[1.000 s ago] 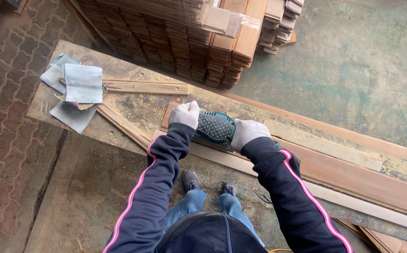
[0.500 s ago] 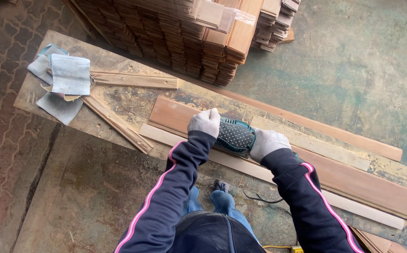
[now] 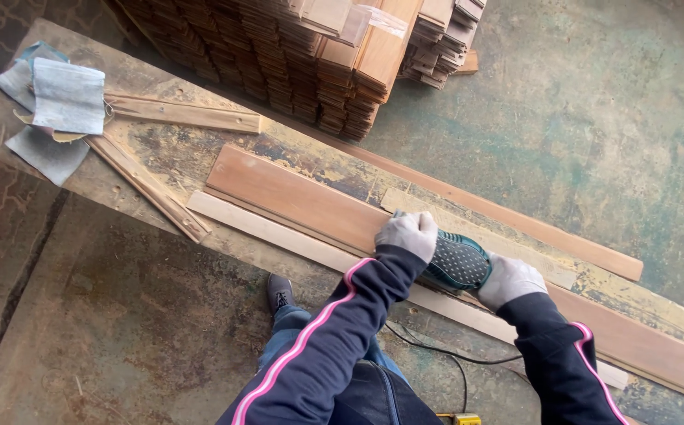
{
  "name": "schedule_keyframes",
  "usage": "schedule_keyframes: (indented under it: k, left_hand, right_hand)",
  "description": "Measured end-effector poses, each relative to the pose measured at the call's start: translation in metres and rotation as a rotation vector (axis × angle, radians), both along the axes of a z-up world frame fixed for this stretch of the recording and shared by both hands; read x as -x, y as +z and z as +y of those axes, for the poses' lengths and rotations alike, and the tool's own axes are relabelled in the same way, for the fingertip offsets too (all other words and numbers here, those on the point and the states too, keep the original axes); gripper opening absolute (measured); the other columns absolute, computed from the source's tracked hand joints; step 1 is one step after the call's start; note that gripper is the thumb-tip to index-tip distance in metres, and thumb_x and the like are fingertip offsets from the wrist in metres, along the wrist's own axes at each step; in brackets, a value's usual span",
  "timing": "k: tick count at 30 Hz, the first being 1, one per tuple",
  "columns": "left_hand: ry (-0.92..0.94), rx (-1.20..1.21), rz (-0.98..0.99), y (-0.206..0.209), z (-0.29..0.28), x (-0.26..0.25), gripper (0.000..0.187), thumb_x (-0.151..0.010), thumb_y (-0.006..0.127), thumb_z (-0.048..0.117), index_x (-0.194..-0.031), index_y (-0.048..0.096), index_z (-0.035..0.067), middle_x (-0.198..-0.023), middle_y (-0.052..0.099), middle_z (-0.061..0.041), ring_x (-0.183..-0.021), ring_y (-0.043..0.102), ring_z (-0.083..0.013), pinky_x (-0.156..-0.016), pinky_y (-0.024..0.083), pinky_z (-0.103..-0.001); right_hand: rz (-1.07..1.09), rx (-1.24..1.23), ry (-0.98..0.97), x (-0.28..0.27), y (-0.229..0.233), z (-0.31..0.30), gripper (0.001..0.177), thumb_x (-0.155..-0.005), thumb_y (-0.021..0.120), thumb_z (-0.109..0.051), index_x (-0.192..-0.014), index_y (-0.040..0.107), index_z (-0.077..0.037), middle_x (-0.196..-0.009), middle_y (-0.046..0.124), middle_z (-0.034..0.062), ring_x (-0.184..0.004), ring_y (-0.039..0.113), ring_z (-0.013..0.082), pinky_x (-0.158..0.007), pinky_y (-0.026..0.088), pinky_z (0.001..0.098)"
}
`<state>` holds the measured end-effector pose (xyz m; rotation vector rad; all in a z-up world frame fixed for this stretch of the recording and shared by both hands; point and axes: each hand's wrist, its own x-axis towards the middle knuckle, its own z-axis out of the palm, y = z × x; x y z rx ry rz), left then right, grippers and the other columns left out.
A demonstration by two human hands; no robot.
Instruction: Sanding a long piece of wood using an electric orbital sander.
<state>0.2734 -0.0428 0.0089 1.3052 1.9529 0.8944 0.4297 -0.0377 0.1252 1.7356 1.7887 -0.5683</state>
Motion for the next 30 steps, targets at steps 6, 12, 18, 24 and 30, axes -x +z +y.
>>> schedule_keyframes:
  k: [6, 12, 18, 24, 30]
  left_hand:
    - [-0.068, 0.099, -0.097, 0.011, -0.004, -0.076, 0.041, -0.096, 0.048, 0.034, -0.075, 0.073, 0.009, -0.077, 0.073, -0.019, -0.07, 0.071, -0.039, -0.07, 0.056, -0.05]
    - [-0.18, 0.037, -0.117, 0.025, -0.009, -0.114, 0.039, -0.098, 0.048, 0.034, -0.08, 0.074, 0.009, -0.083, 0.074, -0.017, -0.073, 0.071, -0.0391, -0.065, 0.055, -0.05]
    - [-0.149, 0.232, -0.213, 0.035, -0.004, -0.113, 0.046, -0.094, 0.054, 0.049, -0.083, 0.076, 0.01, -0.079, 0.074, -0.019, -0.074, 0.073, -0.0379, -0.069, 0.057, -0.048]
    - [-0.116, 0.178, -0.162, 0.023, -0.001, -0.084, 0.042, -0.096, 0.052, 0.042, -0.084, 0.076, 0.009, -0.081, 0.073, -0.021, -0.076, 0.072, -0.0399, -0.073, 0.056, -0.05]
    - [-0.092, 0.071, -0.143, 0.02, 0.013, -0.034, 0.041, -0.096, 0.051, 0.037, -0.08, 0.076, 0.008, -0.079, 0.073, -0.022, -0.079, 0.071, -0.0412, -0.081, 0.056, -0.05]
  right_hand:
    - [-0.056, -0.012, -0.046, -0.093, -0.021, -0.012, 0.038, -0.085, 0.067, -0.039, -0.115, 0.072, -0.017, -0.103, 0.077, 0.0201, -0.102, 0.074, 0.038, -0.09, 0.059, 0.0447]
    - [-0.072, -0.012, -0.093, -0.137, -0.018, -0.016, 0.039, -0.082, 0.072, -0.04, -0.116, 0.073, -0.021, -0.104, 0.078, 0.0167, -0.101, 0.075, 0.0366, -0.091, 0.059, 0.0434]
    - [-0.086, 0.002, -0.062, -0.143, -0.024, -0.012, 0.04, -0.082, 0.072, -0.042, -0.116, 0.073, -0.022, -0.105, 0.078, 0.0156, -0.102, 0.074, 0.0362, -0.091, 0.06, 0.0427]
    - [-0.092, 0.017, -0.046, -0.113, -0.026, -0.002, 0.043, -0.08, 0.073, -0.044, -0.117, 0.073, -0.023, -0.105, 0.079, 0.0159, -0.103, 0.075, 0.0356, -0.092, 0.059, 0.0423]
    - [-0.119, 0.054, -0.008, -0.051, -0.012, 0.018, 0.052, -0.078, 0.075, -0.056, -0.116, 0.073, -0.021, -0.11, 0.077, 0.0146, -0.107, 0.073, 0.0344, -0.094, 0.058, 0.0425]
